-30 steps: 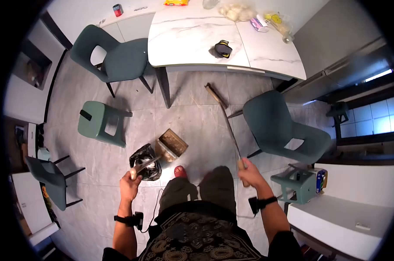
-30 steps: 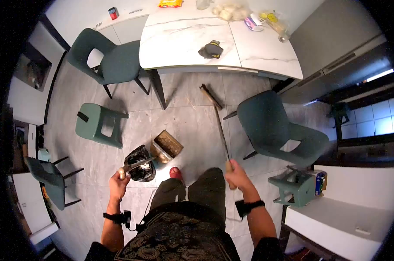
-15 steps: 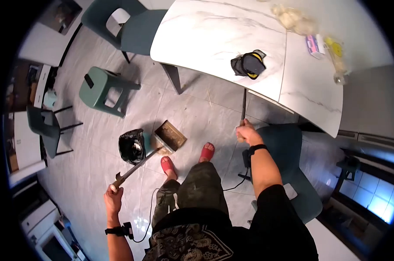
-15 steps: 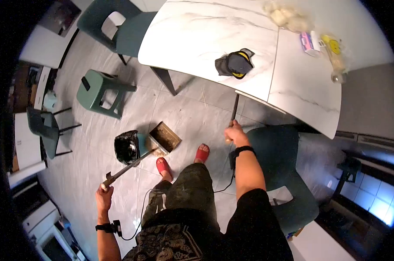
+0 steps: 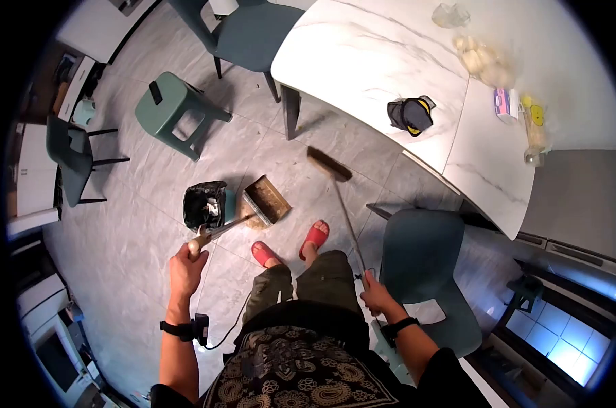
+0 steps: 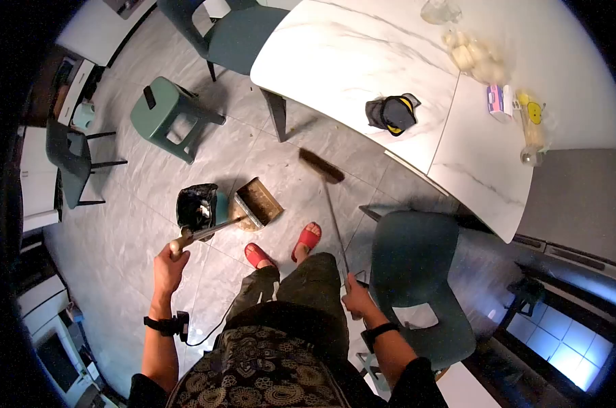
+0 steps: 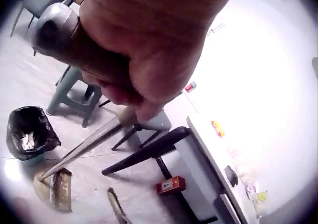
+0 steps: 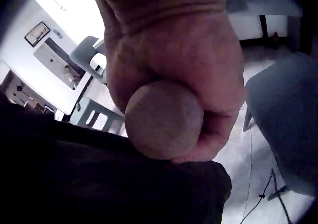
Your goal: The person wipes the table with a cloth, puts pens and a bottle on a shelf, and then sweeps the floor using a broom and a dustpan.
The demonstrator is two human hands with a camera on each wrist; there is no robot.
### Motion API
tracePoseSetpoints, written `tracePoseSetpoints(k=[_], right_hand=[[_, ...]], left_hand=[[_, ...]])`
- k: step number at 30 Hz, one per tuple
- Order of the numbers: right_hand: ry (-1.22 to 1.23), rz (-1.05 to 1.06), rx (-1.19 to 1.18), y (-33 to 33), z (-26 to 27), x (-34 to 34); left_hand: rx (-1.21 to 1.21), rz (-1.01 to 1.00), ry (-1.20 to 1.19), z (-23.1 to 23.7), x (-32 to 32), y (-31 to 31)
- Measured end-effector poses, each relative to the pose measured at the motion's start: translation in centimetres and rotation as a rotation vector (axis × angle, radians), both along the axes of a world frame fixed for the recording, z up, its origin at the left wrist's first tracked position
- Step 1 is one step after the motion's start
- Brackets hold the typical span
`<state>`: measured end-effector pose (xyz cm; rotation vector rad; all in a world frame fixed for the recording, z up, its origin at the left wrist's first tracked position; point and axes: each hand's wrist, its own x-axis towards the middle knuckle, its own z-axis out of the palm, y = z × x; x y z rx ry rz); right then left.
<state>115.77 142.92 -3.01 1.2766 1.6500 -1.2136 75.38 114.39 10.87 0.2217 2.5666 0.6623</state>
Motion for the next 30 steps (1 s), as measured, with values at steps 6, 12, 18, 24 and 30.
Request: tracePoseSetpoints(k=[6,12,18,24,30], right_hand=[[0.011,0.054,-0.276,-1.7,8.6,-2.7],[0.039,-0.157,-0.265,-0.8,15.7,0.4],[0.074,-0.200,-0.098,-0.9,15.3,-0.3],[-0.135,0.098,-0.036,-4.0,10.9,-7.3],[-0.042,0.088,-0.196,-0.4,14.0,-5.8]], left_hand=[[0.015,-0.172,0.042,-0.3,-1.4,0.0],[-0.047,-0.173,0.052,-0.5,-2.5,-2.5],[-0.021,-0.137,0.001,-0.2,-1.5,-4.5],[-0.021,-0.153,0.018,-0.5,-0.5,-2.7],[-0.031,-0.151,0.008,0.3,-1.3,-3.4]])
